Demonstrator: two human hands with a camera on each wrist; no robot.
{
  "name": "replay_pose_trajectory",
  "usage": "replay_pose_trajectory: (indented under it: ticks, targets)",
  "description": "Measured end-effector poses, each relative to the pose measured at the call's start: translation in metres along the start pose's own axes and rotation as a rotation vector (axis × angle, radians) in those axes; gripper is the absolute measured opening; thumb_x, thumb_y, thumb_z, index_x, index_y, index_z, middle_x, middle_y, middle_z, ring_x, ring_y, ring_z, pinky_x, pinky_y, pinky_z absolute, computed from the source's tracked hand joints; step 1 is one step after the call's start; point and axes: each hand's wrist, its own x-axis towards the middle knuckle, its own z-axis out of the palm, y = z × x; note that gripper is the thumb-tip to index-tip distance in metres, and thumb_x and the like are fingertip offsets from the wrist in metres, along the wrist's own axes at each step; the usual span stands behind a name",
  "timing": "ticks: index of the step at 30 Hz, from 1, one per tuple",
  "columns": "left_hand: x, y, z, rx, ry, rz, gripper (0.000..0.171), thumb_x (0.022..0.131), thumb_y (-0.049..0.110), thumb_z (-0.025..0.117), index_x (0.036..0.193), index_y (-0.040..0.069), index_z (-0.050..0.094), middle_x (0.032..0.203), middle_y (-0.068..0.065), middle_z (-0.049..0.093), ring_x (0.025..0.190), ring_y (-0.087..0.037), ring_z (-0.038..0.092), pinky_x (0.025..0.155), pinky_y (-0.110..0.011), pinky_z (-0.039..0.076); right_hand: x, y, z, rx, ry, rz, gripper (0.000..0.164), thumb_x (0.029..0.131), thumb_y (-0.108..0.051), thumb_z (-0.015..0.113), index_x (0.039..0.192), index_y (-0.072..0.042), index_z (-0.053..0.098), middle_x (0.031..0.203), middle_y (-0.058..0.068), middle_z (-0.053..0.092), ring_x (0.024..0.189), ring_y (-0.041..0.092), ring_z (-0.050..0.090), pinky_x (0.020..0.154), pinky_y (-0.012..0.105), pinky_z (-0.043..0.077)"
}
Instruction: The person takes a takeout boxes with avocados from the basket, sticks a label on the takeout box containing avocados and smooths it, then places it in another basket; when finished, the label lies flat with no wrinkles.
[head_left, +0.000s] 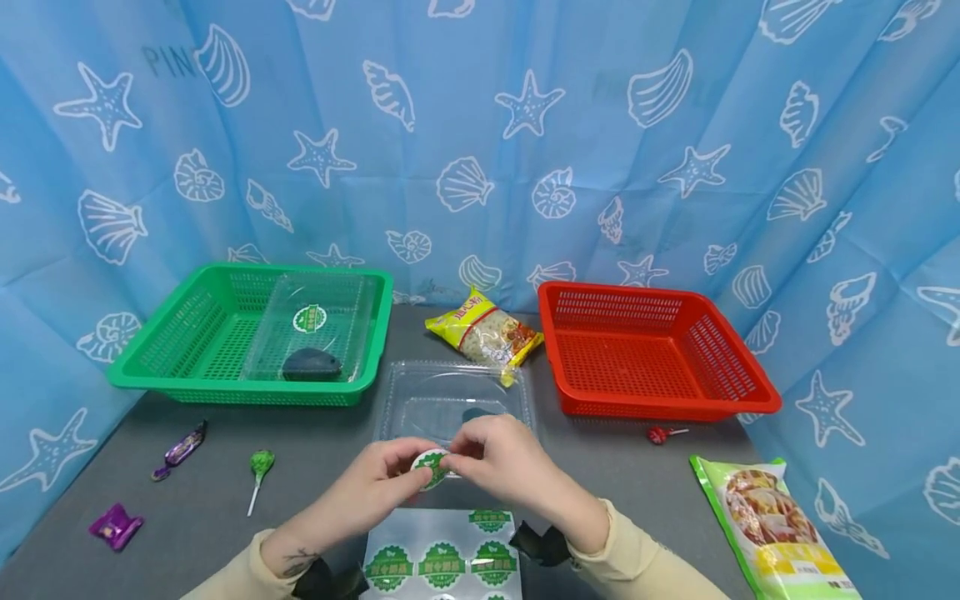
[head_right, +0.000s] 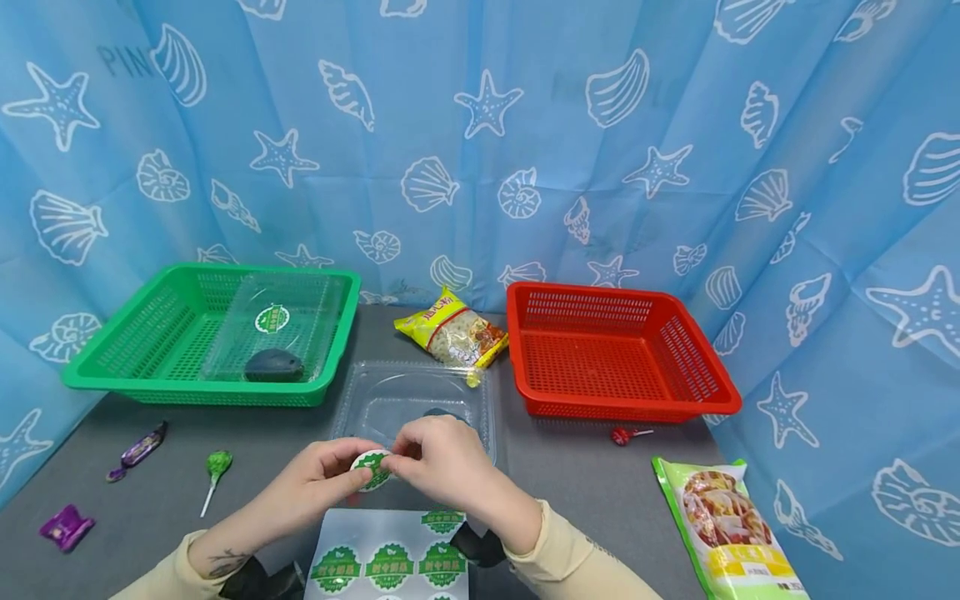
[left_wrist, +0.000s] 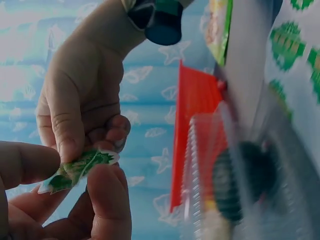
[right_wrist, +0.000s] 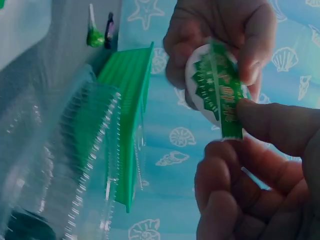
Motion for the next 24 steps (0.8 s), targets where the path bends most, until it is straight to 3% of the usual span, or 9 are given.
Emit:
replay_pose_trajectory:
  ticks: [5, 8, 10, 14, 19, 24]
  targets:
    - [0.017, 0.014, -0.010, 0.130, 0.151, 0.006, 0.025, 0.083, 0.014, 0.058, 0.108, 0.011, 0.059, 0.078, -0.005, 0.055, 0.059, -0.014, 0.054, 0.053, -0.029, 0.049, 0.019, 0.008, -0.016, 0.116, -0.032, 0.080, 0.013, 0.078, -0.018, 0.065, 0.066, -0.014, 0.062, 0.060, -0.008, 0.054, 0.051, 0.005, 0.043, 0.045, 0.019, 0.038]
    - [0.032, 0.023, -0.017, 0.191, 0.247, -0.020, 0.021, 0.081, 0.011, 0.059, 0.102, 0.012, 0.062, 0.080, -0.005, 0.056, 0.059, -0.017, 0.056, 0.052, -0.030, 0.049, 0.029, 0.014, -0.025, 0.166, -0.026, 0.194, 0.015, 0.079, -0.019, 0.064, 0.066, -0.013, 0.060, 0.061, -0.003, 0.054, 0.051, 0.010, 0.044, 0.045, 0.022, 0.038]
    - [0.044, 0.026, -0.022, 0.214, 0.273, -0.046, 0.016, 0.082, 0.011, 0.058, 0.097, 0.012, 0.063, 0.078, -0.004, 0.056, 0.058, -0.017, 0.055, 0.051, -0.031, 0.048, 0.035, 0.018, -0.029, 0.179, -0.023, 0.266, 0.017, 0.079, -0.019, 0.063, 0.065, -0.012, 0.058, 0.061, -0.001, 0.055, 0.050, 0.012, 0.043, 0.043, 0.024, 0.037]
    - [0.068, 0.026, -0.031, 0.275, 0.248, -0.123, 0.014, 0.082, 0.012, 0.056, 0.094, 0.010, 0.062, 0.067, -0.004, 0.058, 0.054, -0.018, 0.054, 0.045, -0.030, 0.044, 0.048, 0.028, -0.031, 0.152, -0.055, 0.374, 0.024, 0.078, -0.021, 0.063, 0.059, -0.009, 0.054, 0.055, 0.003, 0.054, 0.042, 0.013, 0.037, 0.038, 0.024, 0.030]
    - [0.096, 0.016, -0.033, 0.421, 0.174, -0.210, 0.011, 0.078, 0.010, 0.056, 0.089, 0.010, 0.055, 0.059, -0.005, 0.057, 0.047, -0.018, 0.052, 0.038, -0.027, 0.037, 0.061, 0.047, -0.021, 0.018, -0.124, 0.451, 0.030, 0.075, -0.024, 0.064, 0.052, -0.010, 0.050, 0.046, 0.002, 0.048, 0.038, 0.011, 0.037, 0.036, 0.022, 0.027]
    - [0.114, 0.003, -0.031, 0.549, 0.130, -0.265, 0.011, 0.073, 0.004, 0.058, 0.077, 0.008, 0.048, 0.060, -0.006, 0.054, 0.045, -0.015, 0.049, 0.039, -0.025, 0.037, 0.071, 0.061, -0.008, -0.119, -0.183, 0.513, 0.031, 0.071, -0.025, 0.065, 0.050, -0.013, 0.045, 0.041, -0.002, 0.042, 0.037, 0.010, 0.041, 0.034, 0.022, 0.027]
